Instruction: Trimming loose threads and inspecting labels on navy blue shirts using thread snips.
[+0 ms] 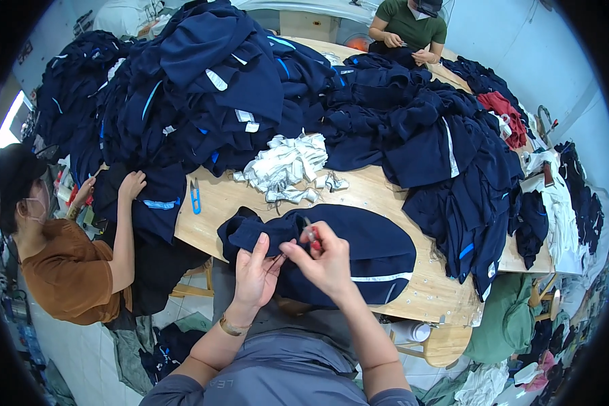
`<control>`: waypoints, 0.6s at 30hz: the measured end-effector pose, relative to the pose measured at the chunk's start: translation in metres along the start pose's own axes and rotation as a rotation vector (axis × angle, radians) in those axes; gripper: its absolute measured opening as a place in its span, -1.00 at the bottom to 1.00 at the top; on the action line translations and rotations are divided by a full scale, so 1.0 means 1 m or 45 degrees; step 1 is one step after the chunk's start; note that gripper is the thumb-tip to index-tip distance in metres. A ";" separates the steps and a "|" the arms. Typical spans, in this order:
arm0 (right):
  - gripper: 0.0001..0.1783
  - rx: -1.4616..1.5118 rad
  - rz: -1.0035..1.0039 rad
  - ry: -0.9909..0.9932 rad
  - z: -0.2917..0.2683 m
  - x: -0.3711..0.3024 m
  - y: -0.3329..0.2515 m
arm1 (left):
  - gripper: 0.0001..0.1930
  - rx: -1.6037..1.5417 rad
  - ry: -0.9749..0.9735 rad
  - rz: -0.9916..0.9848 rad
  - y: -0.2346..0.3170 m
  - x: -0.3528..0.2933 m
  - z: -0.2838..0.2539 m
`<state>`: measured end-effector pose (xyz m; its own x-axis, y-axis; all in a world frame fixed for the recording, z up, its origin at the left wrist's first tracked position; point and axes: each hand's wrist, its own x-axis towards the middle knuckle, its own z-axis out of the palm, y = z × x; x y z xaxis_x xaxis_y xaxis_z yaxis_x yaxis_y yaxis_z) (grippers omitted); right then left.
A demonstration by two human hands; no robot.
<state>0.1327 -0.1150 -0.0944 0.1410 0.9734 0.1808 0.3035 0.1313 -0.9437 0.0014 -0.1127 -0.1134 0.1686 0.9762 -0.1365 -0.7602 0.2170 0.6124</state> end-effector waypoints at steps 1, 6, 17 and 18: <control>-0.69 -0.092 0.006 0.009 0.006 -0.001 -0.008 | -0.81 0.011 -0.007 0.004 -0.004 -0.001 -0.002; -0.88 0.072 -0.075 -0.060 0.016 -0.012 -0.007 | -0.84 0.038 -0.062 0.095 -0.003 0.004 -0.007; -0.70 0.005 -0.090 -0.480 -0.025 -0.020 -0.005 | -0.91 -0.083 -0.029 -0.100 0.016 0.011 -0.006; -0.72 -0.076 -0.139 -0.376 -0.025 -0.018 0.000 | -0.91 -0.082 -0.036 -0.094 0.016 0.010 -0.006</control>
<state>0.1533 -0.1373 -0.0907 -0.1728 0.9676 0.1839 0.3579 0.2356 -0.9036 -0.0124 -0.0996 -0.1094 0.2425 0.9574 -0.1570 -0.7837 0.2887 0.5500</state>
